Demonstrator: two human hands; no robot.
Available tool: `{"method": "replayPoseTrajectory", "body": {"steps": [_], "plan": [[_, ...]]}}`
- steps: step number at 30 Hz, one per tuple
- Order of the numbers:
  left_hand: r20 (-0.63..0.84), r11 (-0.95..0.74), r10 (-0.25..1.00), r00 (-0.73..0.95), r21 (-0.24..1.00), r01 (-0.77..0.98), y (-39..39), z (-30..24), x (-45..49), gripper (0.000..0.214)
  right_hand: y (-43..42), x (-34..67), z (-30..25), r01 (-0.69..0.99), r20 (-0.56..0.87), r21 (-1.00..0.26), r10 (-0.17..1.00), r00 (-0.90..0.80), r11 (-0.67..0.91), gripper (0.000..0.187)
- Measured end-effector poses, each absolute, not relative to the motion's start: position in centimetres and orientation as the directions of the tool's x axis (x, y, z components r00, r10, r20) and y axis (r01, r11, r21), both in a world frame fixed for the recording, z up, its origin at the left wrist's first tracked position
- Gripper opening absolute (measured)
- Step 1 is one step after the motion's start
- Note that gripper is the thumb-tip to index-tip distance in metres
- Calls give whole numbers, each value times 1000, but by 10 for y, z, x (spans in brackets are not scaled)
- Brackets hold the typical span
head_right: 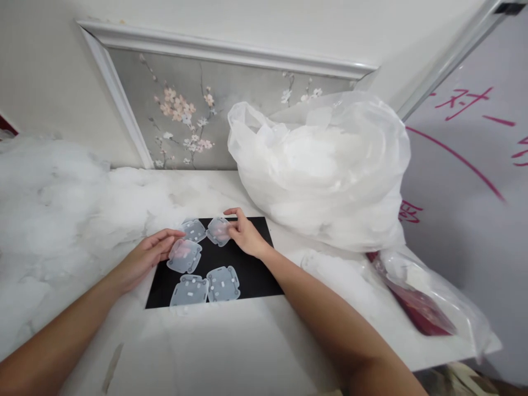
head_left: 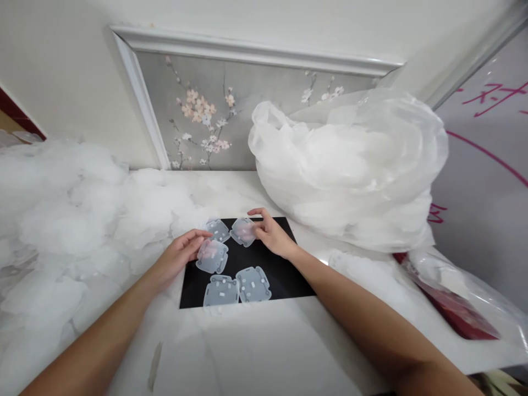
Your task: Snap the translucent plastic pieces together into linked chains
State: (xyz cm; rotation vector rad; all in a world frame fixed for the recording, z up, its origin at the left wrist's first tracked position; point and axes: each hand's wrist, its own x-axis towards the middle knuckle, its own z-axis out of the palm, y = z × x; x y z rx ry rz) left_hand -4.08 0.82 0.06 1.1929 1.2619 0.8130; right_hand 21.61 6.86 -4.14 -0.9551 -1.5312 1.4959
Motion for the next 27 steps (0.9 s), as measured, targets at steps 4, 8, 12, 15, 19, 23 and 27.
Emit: {"method": "replayPoseTrajectory", "body": {"steps": [4,8,12,15,19,23,27], "plan": [[-272,245,942,196,958,151,8,0,-41,44,70,216,-42,-70,13,-997,892,-453,-21,35],[-267,244,943,197,961,134,8,1,-41,45,72,217,-47,-121,34,-992,870,-492,-29,39],[-266,245,944,193,961,130,7,2,-40,45,72,220,-48,-84,144,-990,821,-553,117,58],[-268,248,943,197,961,122,7,2,-39,44,70,222,-45,0,193,-971,789,-583,238,68],[-281,264,938,203,958,109,6,1,-39,44,68,222,-44,206,266,-883,810,-524,423,57],[-278,262,937,210,960,98,6,-1,-40,41,72,222,-48,329,323,-832,872,-369,447,22],[-269,250,938,217,962,111,6,-3,-41,37,75,226,-44,329,326,-875,935,-141,355,22]]}}
